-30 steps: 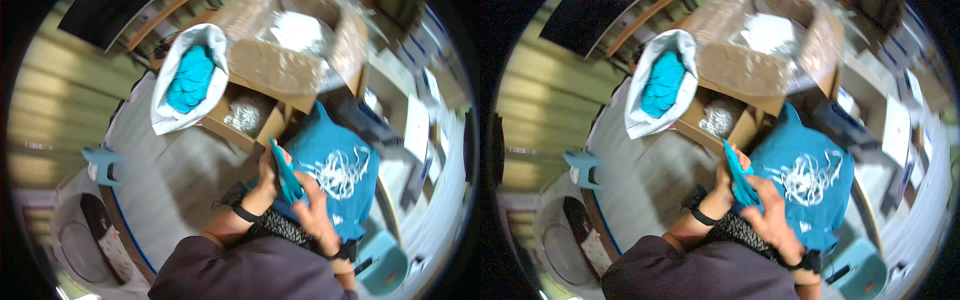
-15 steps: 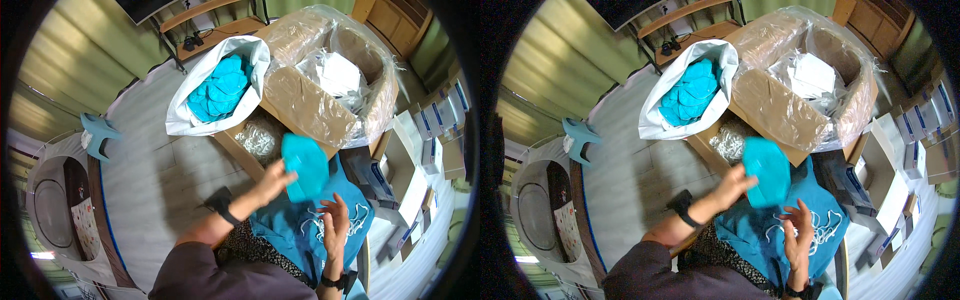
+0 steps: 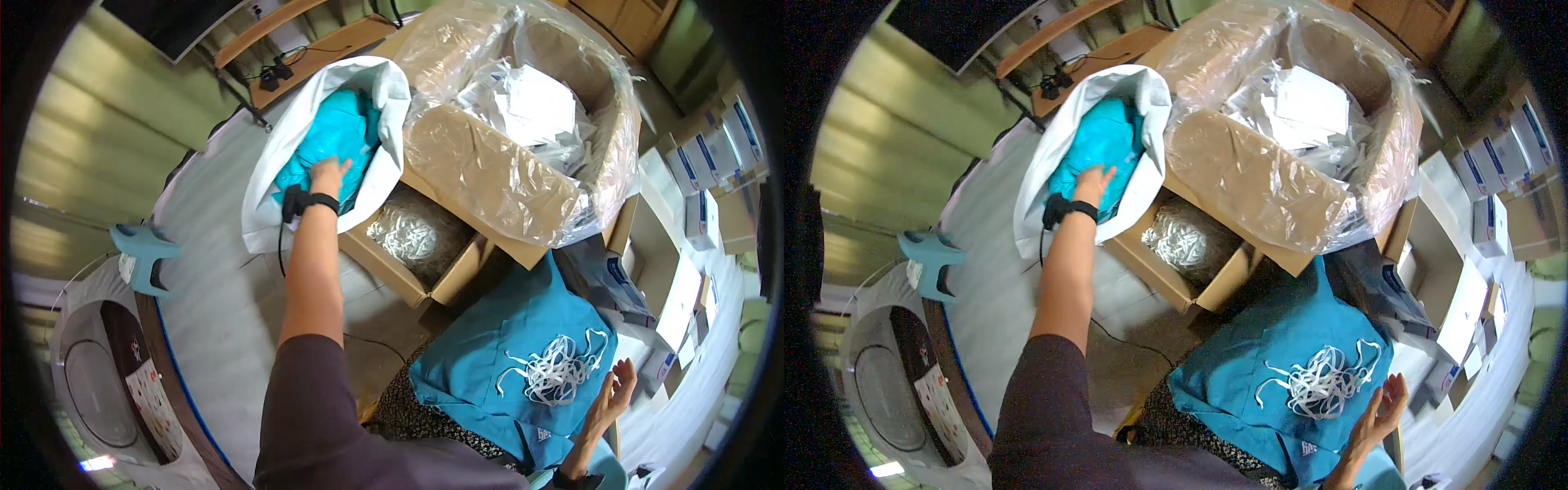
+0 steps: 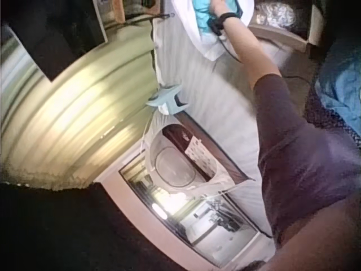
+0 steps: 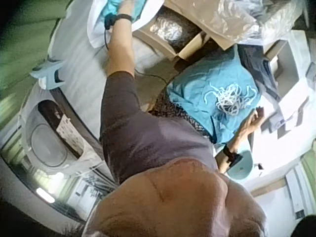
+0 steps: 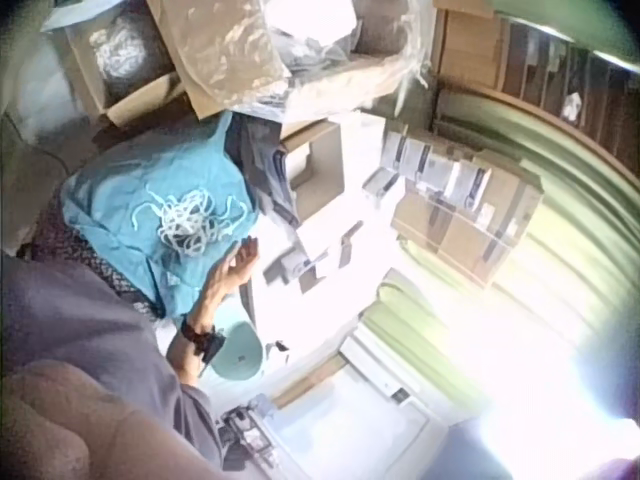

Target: Sorting and inspecting green surgical masks and their packaging.

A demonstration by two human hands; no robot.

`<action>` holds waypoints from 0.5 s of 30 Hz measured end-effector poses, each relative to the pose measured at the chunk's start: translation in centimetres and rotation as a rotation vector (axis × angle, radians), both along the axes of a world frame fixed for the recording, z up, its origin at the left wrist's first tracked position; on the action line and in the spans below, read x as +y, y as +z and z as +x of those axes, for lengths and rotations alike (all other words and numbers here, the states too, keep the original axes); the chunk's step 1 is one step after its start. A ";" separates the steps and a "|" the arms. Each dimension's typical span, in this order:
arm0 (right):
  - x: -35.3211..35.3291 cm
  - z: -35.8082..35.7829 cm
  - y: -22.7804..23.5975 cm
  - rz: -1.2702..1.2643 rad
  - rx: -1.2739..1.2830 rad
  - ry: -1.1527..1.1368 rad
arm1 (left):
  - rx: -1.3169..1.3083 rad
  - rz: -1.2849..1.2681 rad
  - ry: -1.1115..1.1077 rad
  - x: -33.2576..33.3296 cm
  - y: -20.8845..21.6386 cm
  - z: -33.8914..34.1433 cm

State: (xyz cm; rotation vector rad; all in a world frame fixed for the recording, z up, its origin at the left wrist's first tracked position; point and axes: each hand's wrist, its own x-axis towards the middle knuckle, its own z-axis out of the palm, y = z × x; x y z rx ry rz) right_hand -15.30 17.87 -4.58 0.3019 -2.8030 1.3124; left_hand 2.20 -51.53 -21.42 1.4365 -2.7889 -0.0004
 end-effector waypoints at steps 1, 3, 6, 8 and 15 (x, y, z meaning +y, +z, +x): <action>0.3 0.0 0.0 0.019 0.001 -0.027 | -0.093 0.052 0.103 -1.3 1.0 -1.2; 1.0 -0.4 -0.9 0.000 -0.034 -0.003 | -0.086 0.052 0.264 -3.5 2.5 -2.3; 2.9 -1.4 -1.3 0.175 0.000 -0.061 | 0.233 0.155 0.077 -0.9 1.5 -6.5; 0.6 -2.5 -1.6 0.161 -0.015 -0.033 | 0.369 0.161 -0.122 -4.3 2.4 -1.2; 0.4 -4.7 -1.6 0.041 -0.332 -0.050 | 1.227 0.584 0.862 -2.9 2.2 -1.3</action>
